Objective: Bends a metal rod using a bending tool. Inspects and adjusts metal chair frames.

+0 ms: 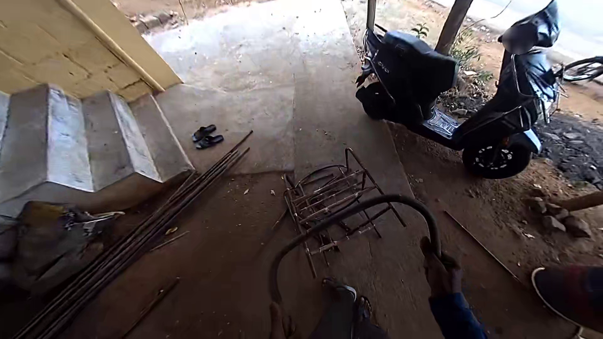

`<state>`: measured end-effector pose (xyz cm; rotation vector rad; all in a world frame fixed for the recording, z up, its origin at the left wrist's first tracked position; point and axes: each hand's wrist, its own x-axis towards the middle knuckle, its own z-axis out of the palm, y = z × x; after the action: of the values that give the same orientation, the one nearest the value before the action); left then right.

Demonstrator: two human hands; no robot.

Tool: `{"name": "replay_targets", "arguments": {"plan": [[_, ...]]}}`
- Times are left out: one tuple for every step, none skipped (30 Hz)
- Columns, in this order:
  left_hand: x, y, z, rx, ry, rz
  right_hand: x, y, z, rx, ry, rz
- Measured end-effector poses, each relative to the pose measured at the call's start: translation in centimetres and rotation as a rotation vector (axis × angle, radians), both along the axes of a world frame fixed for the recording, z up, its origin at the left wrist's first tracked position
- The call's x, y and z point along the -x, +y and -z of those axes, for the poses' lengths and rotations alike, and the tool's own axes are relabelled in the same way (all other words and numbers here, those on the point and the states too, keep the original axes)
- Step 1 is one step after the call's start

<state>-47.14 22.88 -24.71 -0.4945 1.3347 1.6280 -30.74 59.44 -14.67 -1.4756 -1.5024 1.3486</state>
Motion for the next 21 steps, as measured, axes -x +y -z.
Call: {"name": "replay_targets", "arguments": {"plan": [[-0.1,1.0,0.7,-0.004,-0.05,-0.004,0.8,0.4,-0.6,-0.027,-0.016,0.005],[0.2,2.1,1.1,0.007,-0.063,-0.008,1.3,1.3,-1.1,-0.057,-0.084,-0.014],[1.2,3.0,1.3,0.027,-0.046,-0.015,1.2,2.8,-1.3,-0.08,-0.194,-0.066],[2.3,3.9,1.2,0.056,-0.018,-0.01,0.7,4.9,-1.4,-0.066,-0.316,-0.134],[3.6,4.5,0.8,0.088,0.013,0.003,-0.1,7.2,-0.9,-0.021,-0.417,-0.196],[5.1,5.1,0.6,0.111,0.05,0.017,-0.7,9.6,0.6,0.018,-0.491,-0.255],[6.5,6.0,0.6,0.143,0.093,0.031,-1.0,11.7,2.4,0.043,-0.528,-0.313],[7.5,7.0,1.0,0.189,0.13,0.028,-1.2,13.3,4.3,0.044,-0.538,-0.362],[7.8,8.1,1.5,0.253,0.154,0.006,-1.6,14.2,6.1,0.051,-0.544,-0.413],[8.0,9.0,2.1,0.311,0.17,-0.016,-2.0,14.9,8.0,0.089,-0.563,-0.476],[8.0,9.4,2.9,0.362,0.178,-0.035,-2.4,15.2,9.7,0.164,-0.598,-0.548],[8.0,9.6,4.0,0.41,0.183,-0.053,-2.6,15.5,11.4,0.273,-0.637,-0.615],[8.0,9.7,5.4,0.455,0.193,-0.064,-2.7,15.7,13.4,0.388,-0.675,-0.672],[8.0,9.5,7.0,0.495,0.206,-0.065,-2.8,15.9,15.3,0.507,-0.711,-0.713],[8.0,9.3,8.8,0.529,0.22,-0.066,-2.7,16.1,16.9,0.613,-0.754,-0.732],[7.8,9.0,10.6,0.561,0.234,-0.059,-2.4,16.3,18.4,0.694,-0.806,-0.739],[7.7,8.6,12.1,0.603,0.262,-0.036,-2.2,16.3,19.9,0.735,-0.863,-0.743],[7.5,8.4,13.4,0.657,0.306,0.009,-1.8,16.4,21.2,0.74,-0.91,-0.741],[7.5,8.6,14.6,0.717,0.367,0.052,-1.0,16.7,22.5,0.721,-0.944,-0.737],[7.7,8.8,15.7,0.791,0.418,0.106,-0.1,17.1,23.8,0.695,-0.963,-0.727],[7.7,9.1,16.6,0.869,0.454,0.166,0.5,17.2,24.9,0.668,-0.973,-0.714]]}}
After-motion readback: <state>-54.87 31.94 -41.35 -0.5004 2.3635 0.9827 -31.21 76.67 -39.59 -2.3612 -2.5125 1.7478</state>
